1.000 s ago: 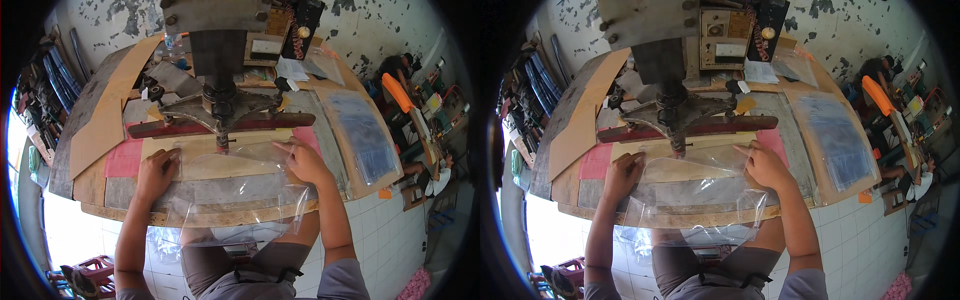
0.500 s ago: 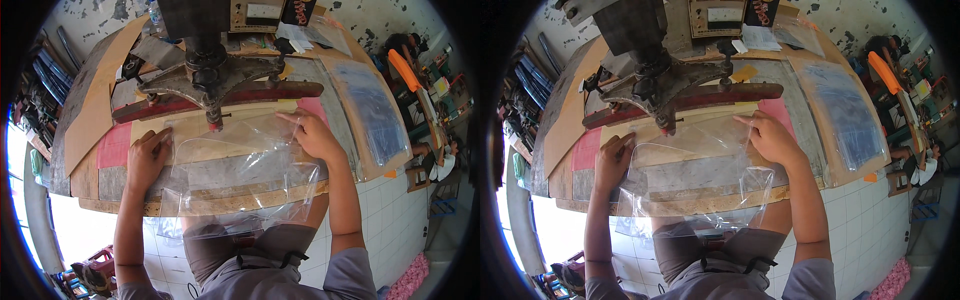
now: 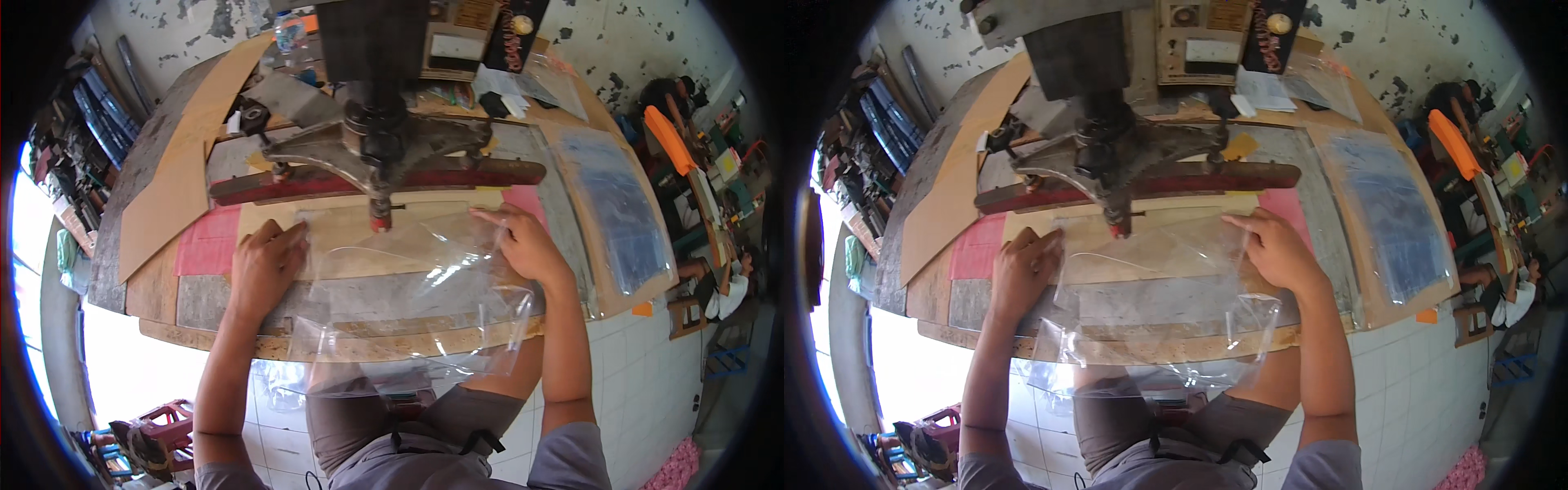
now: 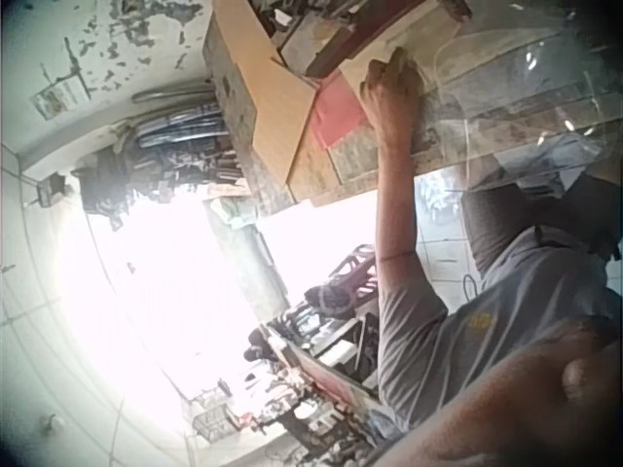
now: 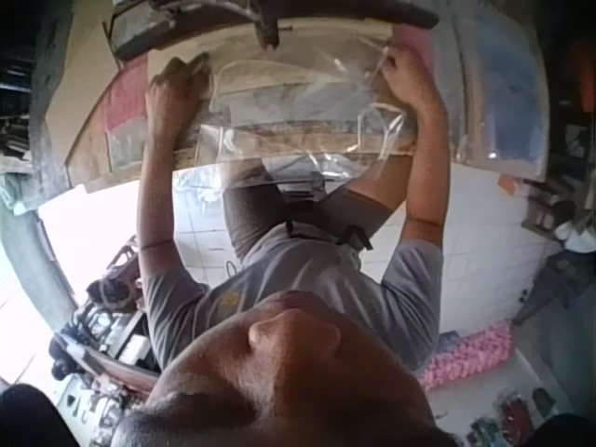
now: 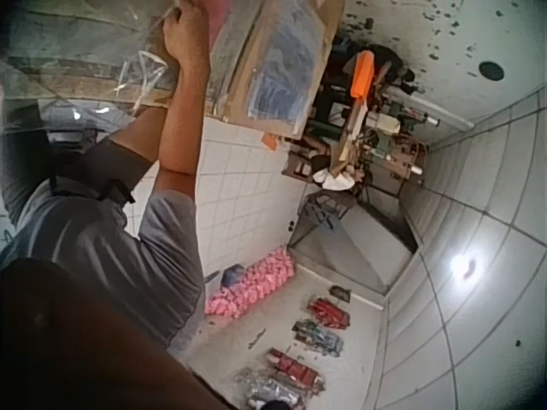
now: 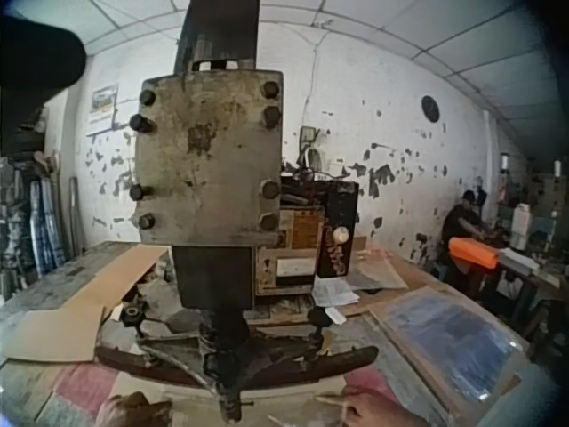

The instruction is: The person positions a plastic sheet on a wooden workbench, secures it with pieces of tape, and uses a foot-pedal-operated press machine to apply heat or pressure to the material.

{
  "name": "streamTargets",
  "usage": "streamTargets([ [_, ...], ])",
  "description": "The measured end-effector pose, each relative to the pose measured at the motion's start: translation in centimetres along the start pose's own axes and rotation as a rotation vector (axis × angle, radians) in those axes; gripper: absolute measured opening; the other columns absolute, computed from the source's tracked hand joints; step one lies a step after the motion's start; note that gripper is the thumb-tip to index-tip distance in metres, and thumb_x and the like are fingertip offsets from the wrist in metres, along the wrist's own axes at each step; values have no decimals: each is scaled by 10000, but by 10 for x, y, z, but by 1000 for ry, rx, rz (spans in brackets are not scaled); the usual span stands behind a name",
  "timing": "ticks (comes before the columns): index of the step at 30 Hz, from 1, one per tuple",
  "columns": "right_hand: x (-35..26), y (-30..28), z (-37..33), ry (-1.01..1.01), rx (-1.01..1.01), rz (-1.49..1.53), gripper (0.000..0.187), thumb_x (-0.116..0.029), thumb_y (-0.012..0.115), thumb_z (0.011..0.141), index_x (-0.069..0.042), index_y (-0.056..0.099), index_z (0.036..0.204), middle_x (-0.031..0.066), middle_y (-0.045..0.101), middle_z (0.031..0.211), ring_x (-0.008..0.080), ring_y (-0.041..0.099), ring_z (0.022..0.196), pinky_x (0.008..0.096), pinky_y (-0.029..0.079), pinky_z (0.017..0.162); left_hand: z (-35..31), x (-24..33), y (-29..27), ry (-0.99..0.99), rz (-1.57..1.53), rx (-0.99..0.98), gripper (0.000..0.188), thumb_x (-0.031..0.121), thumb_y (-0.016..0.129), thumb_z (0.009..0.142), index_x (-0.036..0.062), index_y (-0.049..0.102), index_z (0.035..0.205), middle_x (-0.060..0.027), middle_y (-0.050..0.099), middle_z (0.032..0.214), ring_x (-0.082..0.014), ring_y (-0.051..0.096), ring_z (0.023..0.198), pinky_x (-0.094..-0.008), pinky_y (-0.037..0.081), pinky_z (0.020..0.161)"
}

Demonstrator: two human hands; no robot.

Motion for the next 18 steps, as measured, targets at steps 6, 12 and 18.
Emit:
streamTargets([
  [6,-10,-5,2,188,-76,89,526,75,480,885,-133,686,1321,177,615,1025,336,620,949,368,487,905,2,-3,-1,-31,-42,-91,284,200,703,880,104,753,1142,-71,573,693,-272,613,668,-417,498,693],
  [12,-10,-1,3,46,-1,38,571,114,452,856,-107,675,1334,196,634,1125,340,637,1041,350,478,962,0,-8,2,-39,-45,-90,298,219,699,885,108,743,1159,-74,622,742,-283,648,729,-420,496,714],
  [18,-11,-2,5,62,-13,47,594,128,434,834,-91,671,1332,208,634,1289,363,614,1207,353,444,1058,0,-9,1,-41,-50,-102,302,224,697,885,107,740,1161,-76,636,767,-291,654,745,-422,494,727],
])
Point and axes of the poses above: each hand's wrist, its own z-axis towards the middle knuckle, its own y-axis out of the palm, x = y × z, the point moved 1 cm from there along z, towards the middle knuckle
